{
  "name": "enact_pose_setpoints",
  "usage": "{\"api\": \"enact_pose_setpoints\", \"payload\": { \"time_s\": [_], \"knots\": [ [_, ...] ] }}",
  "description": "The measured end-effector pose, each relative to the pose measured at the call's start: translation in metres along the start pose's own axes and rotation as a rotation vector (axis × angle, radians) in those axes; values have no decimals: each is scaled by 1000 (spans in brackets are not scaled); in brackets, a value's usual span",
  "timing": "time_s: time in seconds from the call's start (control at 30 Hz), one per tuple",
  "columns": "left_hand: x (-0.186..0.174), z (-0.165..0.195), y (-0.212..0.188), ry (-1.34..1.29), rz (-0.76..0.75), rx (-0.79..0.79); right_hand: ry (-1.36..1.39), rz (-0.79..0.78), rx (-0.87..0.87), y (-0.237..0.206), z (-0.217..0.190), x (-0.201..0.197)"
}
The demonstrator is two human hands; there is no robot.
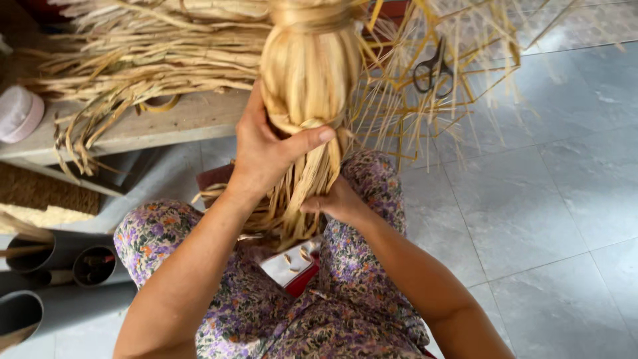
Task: The person sits on a low stool and gathers dried palm leaf midribs into a bundle, folds the ends over, and ties the bundle tightly with a strip of the same material. They set the finished bundle aside, gather more strips, and at the end pick up a knife and trim the bundle ends on the table.
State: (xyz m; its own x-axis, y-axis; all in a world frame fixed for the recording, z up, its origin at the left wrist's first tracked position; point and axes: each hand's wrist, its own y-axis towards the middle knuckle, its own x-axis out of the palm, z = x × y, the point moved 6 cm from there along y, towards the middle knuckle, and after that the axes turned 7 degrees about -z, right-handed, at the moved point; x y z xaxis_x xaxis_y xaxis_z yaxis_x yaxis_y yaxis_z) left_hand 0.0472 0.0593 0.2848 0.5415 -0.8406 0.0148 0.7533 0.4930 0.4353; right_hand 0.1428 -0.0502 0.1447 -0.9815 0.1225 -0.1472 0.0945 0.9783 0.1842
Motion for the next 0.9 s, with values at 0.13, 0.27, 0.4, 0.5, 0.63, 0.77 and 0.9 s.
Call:
{"api": "enact_pose_setpoints", "payload": {
  "time_s": [0.13,0.27,0.4,0.5,0.63,0.77,0.9],
  "knots": [
    [-18,-17,-13,-228,-56,-54,137,68,77,10,29,-15],
    [-17,-41,-29,147,-218,-75,293,140,-86,24,17,-49],
    [-12,-73,-42,100,-152,-238,462,1,-114,43,-8,-56],
    [-21,-80,-45,0,-25,-249,58,51,-77,44,-30,-60],
    [-45,-59,-37,-60,179,92,195,40,-193,48,-46,-45],
    [-45,-57,-36,-368,340,201,-22,-64,-111,45,-11,25],
    [-39,-63,-39,-470,328,95,82,47,-9,36,15,36]
  ]
}}
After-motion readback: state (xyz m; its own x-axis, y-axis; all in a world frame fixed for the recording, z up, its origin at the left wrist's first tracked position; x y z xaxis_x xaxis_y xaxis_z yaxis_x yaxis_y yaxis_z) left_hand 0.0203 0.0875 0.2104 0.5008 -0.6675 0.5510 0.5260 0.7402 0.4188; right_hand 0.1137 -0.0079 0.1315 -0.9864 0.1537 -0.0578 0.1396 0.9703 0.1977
